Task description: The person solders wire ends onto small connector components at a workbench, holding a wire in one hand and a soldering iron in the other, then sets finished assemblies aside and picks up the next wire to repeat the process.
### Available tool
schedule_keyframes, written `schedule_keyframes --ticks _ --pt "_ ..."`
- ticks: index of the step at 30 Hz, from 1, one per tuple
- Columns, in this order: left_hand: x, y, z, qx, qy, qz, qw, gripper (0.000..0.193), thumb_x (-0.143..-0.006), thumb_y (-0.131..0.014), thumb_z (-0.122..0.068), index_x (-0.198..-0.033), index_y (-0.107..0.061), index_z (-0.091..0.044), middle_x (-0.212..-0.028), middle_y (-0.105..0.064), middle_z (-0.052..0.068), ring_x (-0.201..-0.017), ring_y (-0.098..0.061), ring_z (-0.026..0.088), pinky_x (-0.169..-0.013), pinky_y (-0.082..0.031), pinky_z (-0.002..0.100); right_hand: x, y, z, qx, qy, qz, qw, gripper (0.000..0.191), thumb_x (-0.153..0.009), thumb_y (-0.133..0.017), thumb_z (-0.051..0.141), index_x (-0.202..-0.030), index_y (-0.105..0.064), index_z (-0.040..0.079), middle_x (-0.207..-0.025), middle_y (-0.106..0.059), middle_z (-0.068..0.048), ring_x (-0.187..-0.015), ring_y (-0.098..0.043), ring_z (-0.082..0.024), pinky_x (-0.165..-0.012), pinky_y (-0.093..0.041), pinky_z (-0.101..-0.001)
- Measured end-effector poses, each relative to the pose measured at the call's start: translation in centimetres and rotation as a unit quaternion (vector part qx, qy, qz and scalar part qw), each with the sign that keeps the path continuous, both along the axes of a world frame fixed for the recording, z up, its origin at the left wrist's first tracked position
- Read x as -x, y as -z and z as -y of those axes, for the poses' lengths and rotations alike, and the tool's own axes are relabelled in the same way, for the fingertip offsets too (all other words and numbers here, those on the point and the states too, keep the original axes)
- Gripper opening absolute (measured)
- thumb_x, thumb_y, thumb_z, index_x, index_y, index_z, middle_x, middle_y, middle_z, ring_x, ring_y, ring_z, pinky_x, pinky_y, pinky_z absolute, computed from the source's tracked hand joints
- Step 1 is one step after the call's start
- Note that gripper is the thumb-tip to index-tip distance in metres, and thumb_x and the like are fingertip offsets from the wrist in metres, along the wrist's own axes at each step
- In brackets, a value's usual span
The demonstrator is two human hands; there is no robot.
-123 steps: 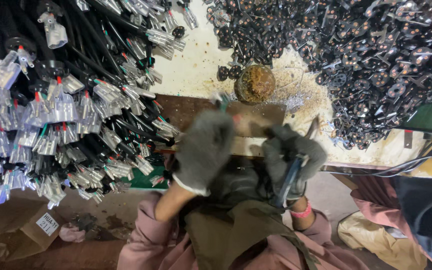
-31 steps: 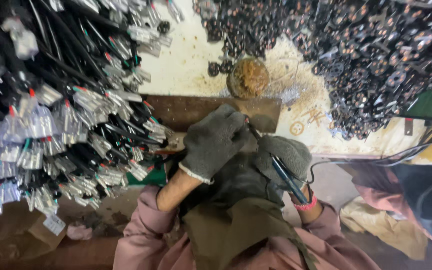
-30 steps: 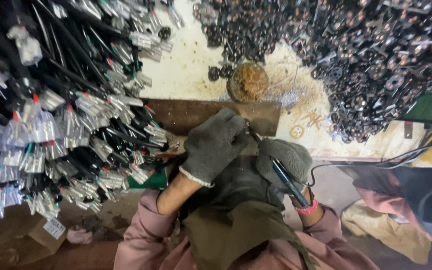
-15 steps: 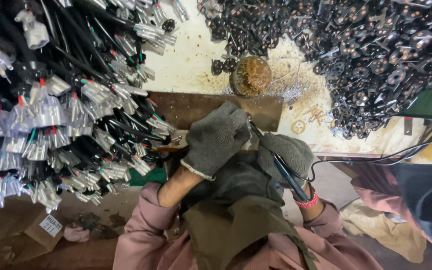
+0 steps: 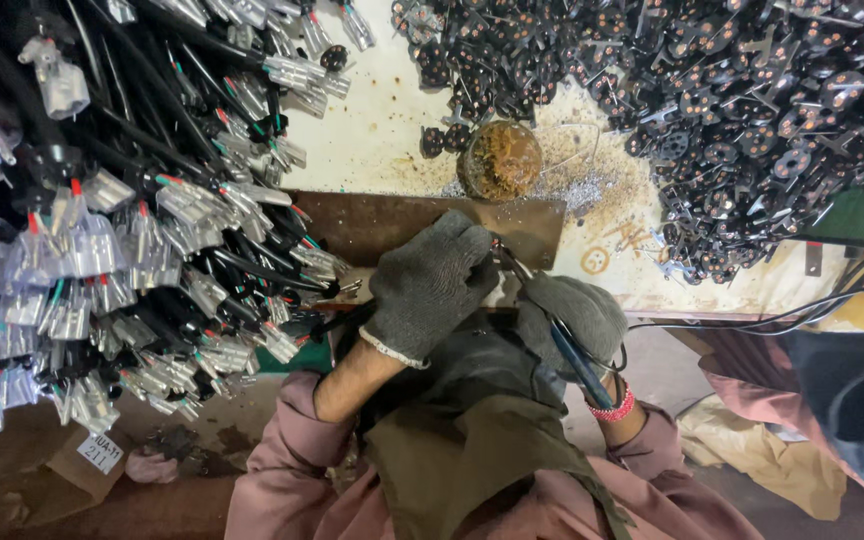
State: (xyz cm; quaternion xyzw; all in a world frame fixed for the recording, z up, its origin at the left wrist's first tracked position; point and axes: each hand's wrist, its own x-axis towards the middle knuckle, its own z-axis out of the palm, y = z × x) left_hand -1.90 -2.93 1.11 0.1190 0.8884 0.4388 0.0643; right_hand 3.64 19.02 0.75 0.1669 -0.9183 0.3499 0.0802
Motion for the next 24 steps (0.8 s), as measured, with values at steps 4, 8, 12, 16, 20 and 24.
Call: schedule_keyframes --ticks 4,8,12,16,20,24 --pt "0.14 0.12 0.06 -0.003 0.0 -0.004 1.0 0.019 -0.085 -0.074 -0.019 -0.097 -0.061 -0.013 -0.098 -0.06 0.009 -0.089 -0.066 0.032 -0.069 -0.054 0.045 0.6 -0.1 0.11 0.114 -0.057 0.144 0.981 0.027 -0.085 -0.08 0.008 -0.107 -0.067 0.002 -0.089 -0.072 -0.01 -0.079 -0.075 -0.026 -0.07 -0.058 -0.0321" --pt "0.24 -0.1 0.04 -0.003 0.003 0.016 1.0 0.018 -0.084 -0.076 -0.021 -0.096 -0.063 -0.014 -0.097 -0.061 0.008 -0.087 -0.066 0.032 -0.067 -0.053 0.044 0.96 -0.19 0.36 0.167 -0.052 0.159 0.972 0.025 -0.087 -0.079 0.007 -0.108 -0.066 0.002 -0.088 -0.072 -0.009 -0.076 -0.075 -0.023 -0.07 -0.059 -0.0305" --pt "0.18 -0.18 -0.09 -0.006 0.001 0.003 1.0 0.018 -0.084 -0.075 -0.02 -0.095 -0.063 -0.014 -0.097 -0.06 0.009 -0.088 -0.066 0.031 -0.07 -0.054 0.044 1.03 -0.26 0.49 0.093 -0.039 0.071 0.992 0.031 -0.084 -0.079 0.009 -0.111 -0.066 0.001 -0.091 -0.072 -0.011 -0.08 -0.074 -0.026 -0.074 -0.059 -0.0339" --pt "0.02 -0.02 -0.08 0.004 0.001 0.009 1.0 0.018 -0.083 -0.076 -0.021 -0.093 -0.062 -0.014 -0.096 -0.061 0.008 -0.087 -0.066 0.031 -0.068 -0.053 0.044 1.01 -0.28 0.49 0.085 -0.031 0.059 0.994 0.031 -0.084 -0.08 0.009 -0.111 -0.066 0.002 -0.091 -0.073 -0.011 -0.081 -0.075 -0.027 -0.074 -0.059 -0.0345" --pt "-0.02 -0.08 -0.07 0.014 0.009 0.011 1.0 0.02 -0.085 -0.077 -0.021 -0.096 -0.062 -0.014 -0.095 -0.059 0.009 -0.087 -0.066 0.032 -0.068 -0.053 0.044 1.06 -0.38 0.31 0.091 -0.041 0.068 0.993 0.031 -0.084 -0.08 0.01 -0.112 -0.067 0.003 -0.092 -0.073 -0.011 -0.081 -0.075 -0.027 -0.074 -0.059 -0.0351" --pt "0.26 -0.35 -0.14 -0.011 -0.01 0.001 1.0 0.023 -0.082 -0.077 -0.022 -0.097 -0.061 -0.015 -0.096 -0.06 0.007 -0.085 -0.065 0.031 -0.068 -0.053 0.044 1.08 -0.46 0.11 0.082 -0.041 0.072 0.993 0.032 -0.084 -0.08 0.01 -0.112 -0.067 0.003 -0.092 -0.073 -0.011 -0.082 -0.075 -0.027 -0.074 -0.059 -0.0356"
